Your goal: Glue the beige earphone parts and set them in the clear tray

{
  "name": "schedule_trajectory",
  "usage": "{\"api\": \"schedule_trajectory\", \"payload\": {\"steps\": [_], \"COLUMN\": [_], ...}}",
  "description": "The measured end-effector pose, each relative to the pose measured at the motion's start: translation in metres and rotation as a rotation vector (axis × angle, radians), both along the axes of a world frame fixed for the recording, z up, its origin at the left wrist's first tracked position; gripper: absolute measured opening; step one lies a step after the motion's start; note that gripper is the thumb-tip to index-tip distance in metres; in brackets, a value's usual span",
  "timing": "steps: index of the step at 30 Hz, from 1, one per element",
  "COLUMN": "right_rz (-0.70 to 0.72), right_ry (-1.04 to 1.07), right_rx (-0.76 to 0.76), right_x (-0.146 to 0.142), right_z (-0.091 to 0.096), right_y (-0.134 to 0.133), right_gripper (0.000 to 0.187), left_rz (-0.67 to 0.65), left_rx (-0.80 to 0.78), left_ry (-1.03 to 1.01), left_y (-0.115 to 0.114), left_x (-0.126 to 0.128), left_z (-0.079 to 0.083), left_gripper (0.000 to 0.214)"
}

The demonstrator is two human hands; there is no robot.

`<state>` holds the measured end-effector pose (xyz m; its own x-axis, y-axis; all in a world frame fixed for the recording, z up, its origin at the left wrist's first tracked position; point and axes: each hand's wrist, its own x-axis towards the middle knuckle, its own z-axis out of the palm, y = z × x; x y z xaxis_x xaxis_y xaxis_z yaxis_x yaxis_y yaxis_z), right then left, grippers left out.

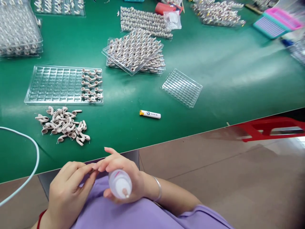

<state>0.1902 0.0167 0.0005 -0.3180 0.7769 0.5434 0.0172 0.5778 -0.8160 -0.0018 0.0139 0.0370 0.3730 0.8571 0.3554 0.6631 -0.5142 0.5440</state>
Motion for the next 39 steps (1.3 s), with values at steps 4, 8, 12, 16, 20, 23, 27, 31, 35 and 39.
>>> {"api": "schedule_trajectory", "payload": {"steps": [4,8,12,16,20,23,27,31,35,39], "right_rz": [-0.105,-0.225,-0.203,-0.125,-0.058,-0.219,-0.486,-0.593,-0.582,-0.589], "right_ry": [-0.099,-0.035,0.002,0.019,-0.039,-0.136,-0.193,-0.456,-0.577,-0.482], "right_rx": [0.007,-0.013,-0.032,-0.019,0.048,0.026,0.041,0.112,0.173,0.13], "right_x": [0.002,0.007,0.008,0.005,0.004,0.011,0.035,0.052,0.054,0.056], "right_z": [-0.003,-0.001,0.002,0.004,0.002,0.0,-0.004,-0.01,-0.013,-0.012], "right_y": [0.004,0.006,0.005,0.004,0.006,0.013,0.024,0.025,0.016,0.011], "right_gripper": [0.042,0.035,0.033,0.035,0.04,0.036,0.03,0.028,0.024,0.024], "left_rz": [0.001,0.001,0.001,-0.011,-0.025,-0.024,-0.032,0.023,0.077,0.07], "left_rx": [0.073,0.094,0.096,0.076,0.056,0.064,0.087,0.233,0.287,0.183], "left_ry": [0.075,0.099,0.091,0.081,0.079,0.064,0.03,0.071,0.196,0.362], "left_y": [-0.001,-0.003,-0.003,0.0,0.0,0.0,0.019,0.076,0.146,0.191], "left_x": [0.001,-0.001,-0.001,0.001,0.002,0.003,0.001,-0.005,-0.009,-0.012], "left_z": [0.002,0.001,0.0,0.0,0.002,0.004,0.007,0.013,0.019,0.021], "left_gripper": [0.009,0.014,0.013,0.011,0.007,0.01,0.015,0.01,0.014,0.027]}}
